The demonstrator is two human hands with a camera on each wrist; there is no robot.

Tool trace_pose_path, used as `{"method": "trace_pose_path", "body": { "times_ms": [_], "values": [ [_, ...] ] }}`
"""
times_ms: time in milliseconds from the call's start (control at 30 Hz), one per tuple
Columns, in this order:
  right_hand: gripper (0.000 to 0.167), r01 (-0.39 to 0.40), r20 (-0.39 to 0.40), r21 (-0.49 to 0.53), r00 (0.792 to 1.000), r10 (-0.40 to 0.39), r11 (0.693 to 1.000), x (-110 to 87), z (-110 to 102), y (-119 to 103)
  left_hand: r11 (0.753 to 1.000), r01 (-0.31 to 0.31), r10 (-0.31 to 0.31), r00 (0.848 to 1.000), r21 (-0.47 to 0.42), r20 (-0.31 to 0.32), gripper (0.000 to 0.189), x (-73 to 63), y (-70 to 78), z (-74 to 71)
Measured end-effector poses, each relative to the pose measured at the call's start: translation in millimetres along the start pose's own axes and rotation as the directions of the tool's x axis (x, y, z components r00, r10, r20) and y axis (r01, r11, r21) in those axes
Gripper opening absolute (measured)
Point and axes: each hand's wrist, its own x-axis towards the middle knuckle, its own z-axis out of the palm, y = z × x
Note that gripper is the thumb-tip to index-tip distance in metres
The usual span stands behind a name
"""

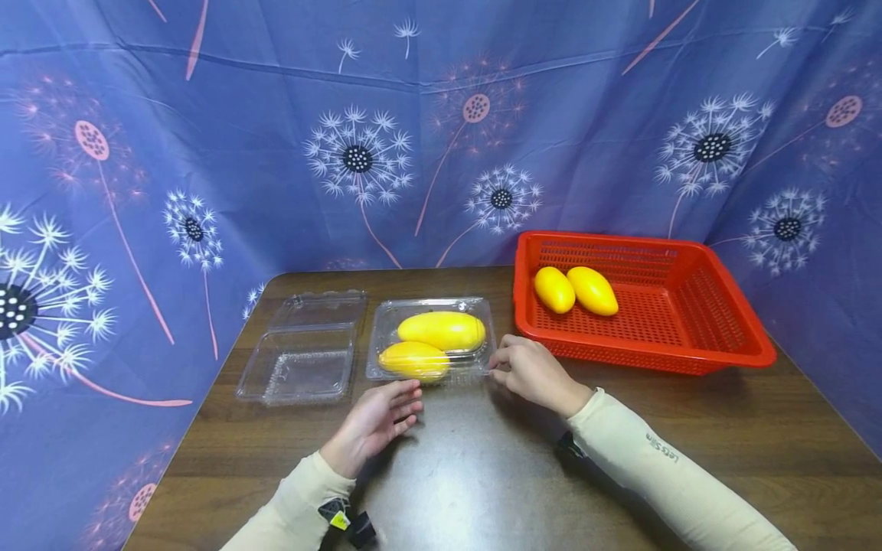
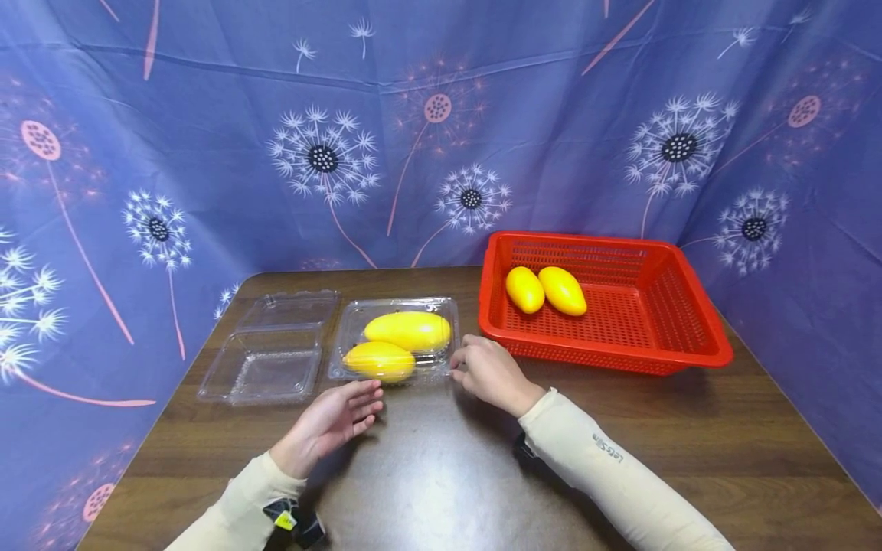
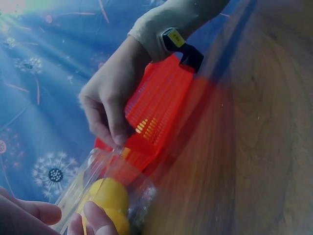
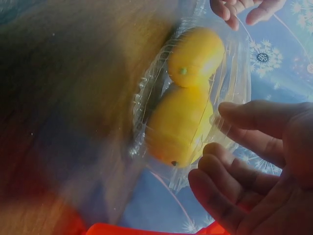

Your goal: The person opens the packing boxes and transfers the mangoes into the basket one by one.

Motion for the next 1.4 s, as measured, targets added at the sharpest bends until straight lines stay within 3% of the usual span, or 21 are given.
{"method": "trace_pose_path", "body": {
  "times_ms": [367, 767, 1400],
  "values": [
    [0.006, 0.047, 0.065, -0.052, 0.997, -0.044, 0.997, 0.0, -4, -3, 1.0, -0.013, 0.013, 1.0, 0.004, 0.013, 0.025, 10.8, -8.3, 26.2],
    [0.006, 0.106, 0.0, -0.113, 0.994, -0.107, 0.988, -1.6, 1, -3, 1.0, 0.004, -0.005, 0.998, 0.01, 0.057, 0.03, 21.8, -14.0, 48.5],
    [0.005, 0.214, -0.024, -0.165, 0.975, -0.22, 0.963, -1.1, 5, -1, 1.0, -0.01, 0.01, 1.0, -0.003, 0.003, 0.029, 35.4, -21.9, 63.6]
  ]
}}
